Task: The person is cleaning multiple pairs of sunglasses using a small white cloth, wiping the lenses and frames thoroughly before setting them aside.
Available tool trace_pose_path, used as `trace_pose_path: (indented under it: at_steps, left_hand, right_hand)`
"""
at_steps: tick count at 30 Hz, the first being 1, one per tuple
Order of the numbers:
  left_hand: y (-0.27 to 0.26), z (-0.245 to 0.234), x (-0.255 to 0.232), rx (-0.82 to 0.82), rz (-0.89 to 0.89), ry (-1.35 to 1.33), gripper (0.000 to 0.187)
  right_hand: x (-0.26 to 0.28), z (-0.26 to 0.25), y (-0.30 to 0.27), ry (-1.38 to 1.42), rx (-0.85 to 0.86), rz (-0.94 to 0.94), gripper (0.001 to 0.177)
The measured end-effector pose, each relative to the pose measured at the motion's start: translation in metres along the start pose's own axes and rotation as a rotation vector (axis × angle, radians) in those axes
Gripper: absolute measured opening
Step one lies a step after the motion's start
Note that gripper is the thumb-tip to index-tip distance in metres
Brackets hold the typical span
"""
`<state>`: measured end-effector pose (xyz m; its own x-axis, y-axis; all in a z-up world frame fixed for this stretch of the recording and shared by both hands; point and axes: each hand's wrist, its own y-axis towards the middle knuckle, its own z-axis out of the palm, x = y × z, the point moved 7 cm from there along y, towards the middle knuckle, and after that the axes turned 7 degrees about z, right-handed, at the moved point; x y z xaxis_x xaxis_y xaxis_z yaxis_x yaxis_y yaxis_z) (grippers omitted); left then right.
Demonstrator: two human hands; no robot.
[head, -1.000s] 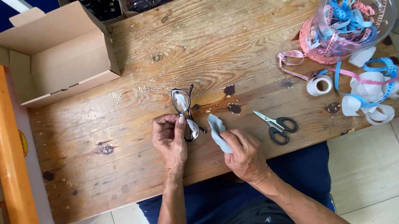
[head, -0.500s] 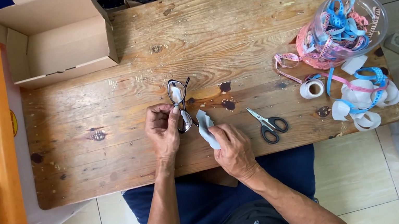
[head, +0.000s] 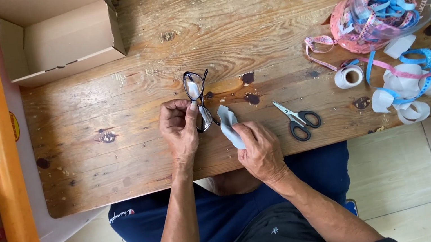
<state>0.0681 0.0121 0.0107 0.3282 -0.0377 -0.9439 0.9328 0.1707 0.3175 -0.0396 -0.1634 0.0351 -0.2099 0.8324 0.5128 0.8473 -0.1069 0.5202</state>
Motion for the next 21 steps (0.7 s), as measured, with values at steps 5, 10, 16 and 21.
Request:
trace_pose_path:
  at_steps: [5, 10, 16, 21]
  left_hand:
    - [0.000, 0.001, -0.004, 0.020, -0.005, 0.010, 0.014]
    - [-0.002, 0.002, -0.006, 0.041, -0.011, 0.012, 0.014]
    - [-0.003, 0.002, -0.003, 0.039, -0.008, -0.009, 0.015]
    - [-0.002, 0.001, 0.000, 0.041, -0.008, -0.006, 0.016]
  right_hand:
    - [0.001, 0.003, -0.003, -0.045, -0.046, -0.018, 0.020]
    - [0.001, 0.005, -0.007, -0.098, -0.084, -0.019, 0.022]
    - [0.002, 0.003, -0.006, -0.082, -0.074, -0.033, 0.024]
    - [0.006, -0.001, -0.003, -0.104, -0.101, -0.053, 0.024]
